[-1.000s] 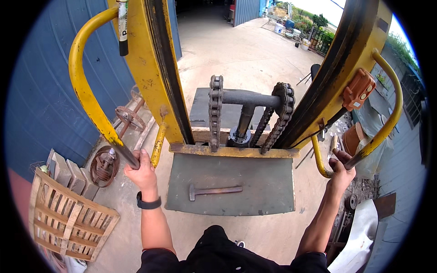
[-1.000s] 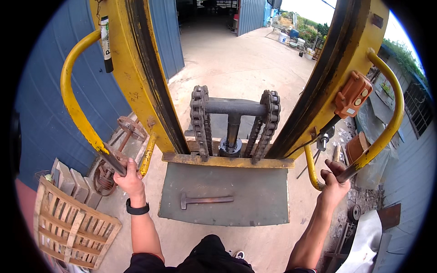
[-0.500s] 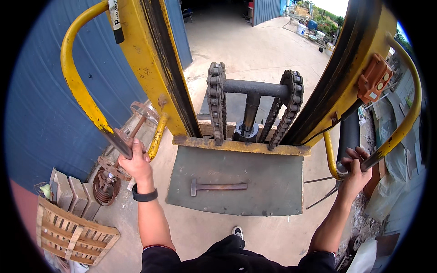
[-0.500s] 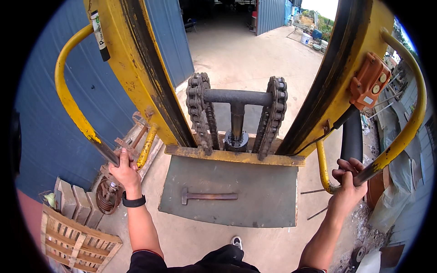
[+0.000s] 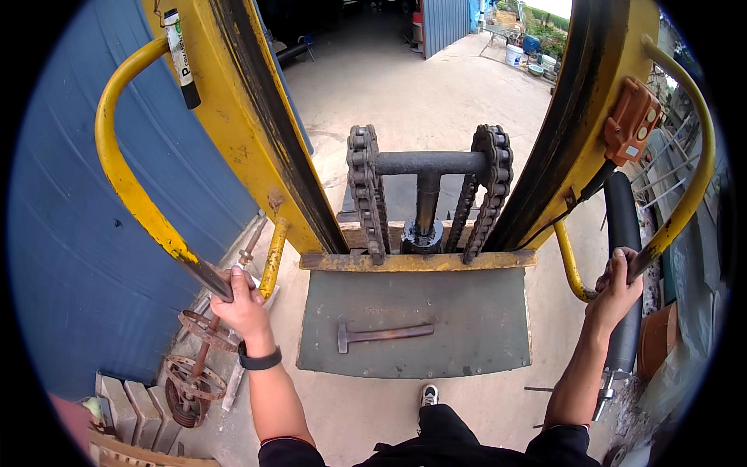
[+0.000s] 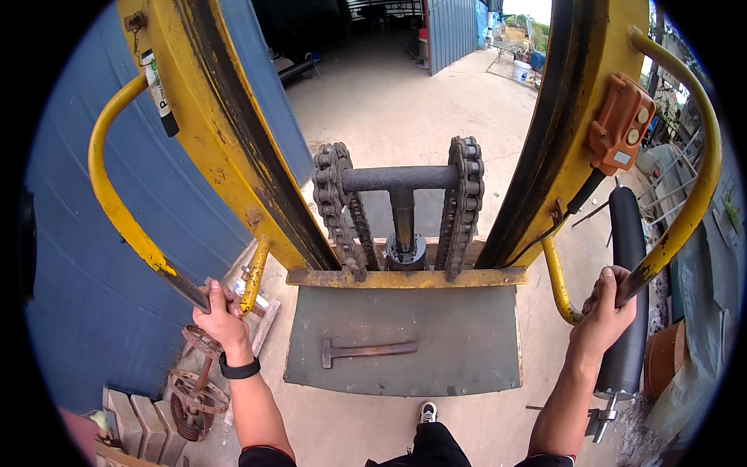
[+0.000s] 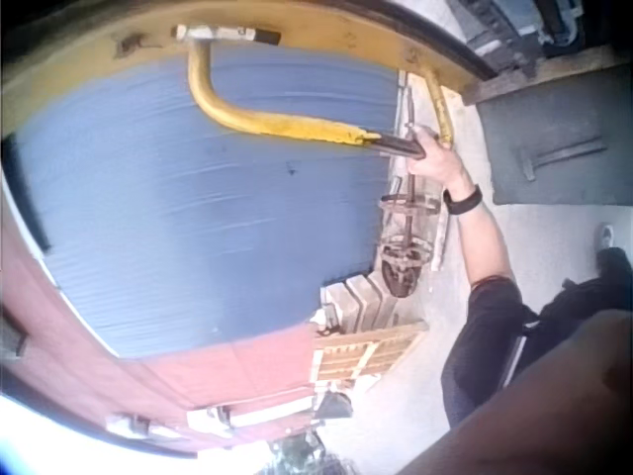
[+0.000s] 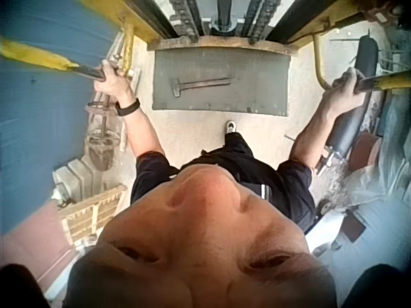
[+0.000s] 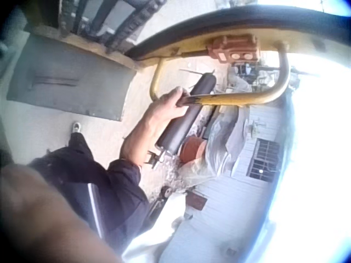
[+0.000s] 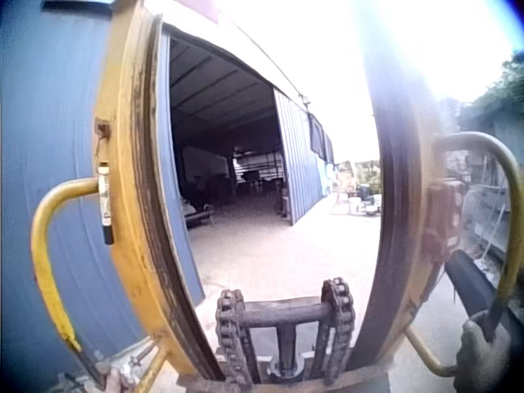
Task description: The person moves a large black cylindrical object and a metal sheet using a yellow hand pallet jack, then enters a workshop and scrapes the concrete floor with a screwdriver.
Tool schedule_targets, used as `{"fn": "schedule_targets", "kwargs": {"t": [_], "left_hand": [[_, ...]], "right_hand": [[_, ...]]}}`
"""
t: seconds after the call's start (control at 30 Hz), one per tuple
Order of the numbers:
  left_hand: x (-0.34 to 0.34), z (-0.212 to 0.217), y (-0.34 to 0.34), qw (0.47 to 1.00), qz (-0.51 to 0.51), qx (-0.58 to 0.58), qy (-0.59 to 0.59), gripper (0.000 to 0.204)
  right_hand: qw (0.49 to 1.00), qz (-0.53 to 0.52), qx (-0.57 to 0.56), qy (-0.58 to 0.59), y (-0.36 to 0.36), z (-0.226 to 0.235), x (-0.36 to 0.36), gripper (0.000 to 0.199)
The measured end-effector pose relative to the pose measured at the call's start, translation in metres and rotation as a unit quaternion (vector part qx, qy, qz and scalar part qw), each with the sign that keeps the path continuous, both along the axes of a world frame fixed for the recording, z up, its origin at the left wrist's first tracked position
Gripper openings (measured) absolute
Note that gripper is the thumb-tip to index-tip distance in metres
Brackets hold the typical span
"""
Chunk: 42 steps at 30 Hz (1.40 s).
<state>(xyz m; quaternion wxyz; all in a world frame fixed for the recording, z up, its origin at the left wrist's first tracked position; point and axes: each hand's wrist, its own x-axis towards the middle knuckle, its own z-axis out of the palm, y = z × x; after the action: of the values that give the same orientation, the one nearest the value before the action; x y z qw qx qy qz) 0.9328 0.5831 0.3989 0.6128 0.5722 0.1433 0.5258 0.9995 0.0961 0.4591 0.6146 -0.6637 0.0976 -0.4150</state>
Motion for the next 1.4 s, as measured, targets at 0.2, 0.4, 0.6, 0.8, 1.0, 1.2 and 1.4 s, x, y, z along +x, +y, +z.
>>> {"fn": "schedule_targets", "kwargs": {"t": [0.2,0.4,0.6,0.8,1.0,1.2,1.4], "left_hand": [[0.086,0.016,0.002,0.999,0.051,0.010,0.002,0.016],[0.206,-0.050,0.031,0.996,0.086,0.023,-0.028,0.018],[0.354,-0.081,0.132,0.997,0.072,0.009,-0.020,0.024],[0.407,-0.125,0.174,0.995,0.100,0.022,0.001,0.026],[0.443,-0.129,0.199,0.997,0.074,0.031,-0.006,0.026],[0.452,-0.141,0.198,0.999,0.025,0.044,-0.010,0.016],[0.445,-0.187,0.203,0.996,0.034,0.058,-0.053,0.016]], "right_hand": [[0.998,0.017,0.046,0.031,0.005,0.028,0.078,0.011],[0.999,-0.015,0.026,0.013,0.036,-0.042,0.203,0.019],[0.996,-0.079,0.042,0.008,0.143,-0.086,0.343,0.018],[0.994,-0.096,0.041,0.014,0.188,-0.128,0.404,0.018],[0.988,-0.143,0.057,-0.008,0.210,-0.133,0.440,0.017],[0.987,-0.146,0.070,-0.020,0.221,-0.158,0.441,0.015],[0.988,-0.130,0.060,-0.054,0.215,-0.207,0.439,0.015]]}}
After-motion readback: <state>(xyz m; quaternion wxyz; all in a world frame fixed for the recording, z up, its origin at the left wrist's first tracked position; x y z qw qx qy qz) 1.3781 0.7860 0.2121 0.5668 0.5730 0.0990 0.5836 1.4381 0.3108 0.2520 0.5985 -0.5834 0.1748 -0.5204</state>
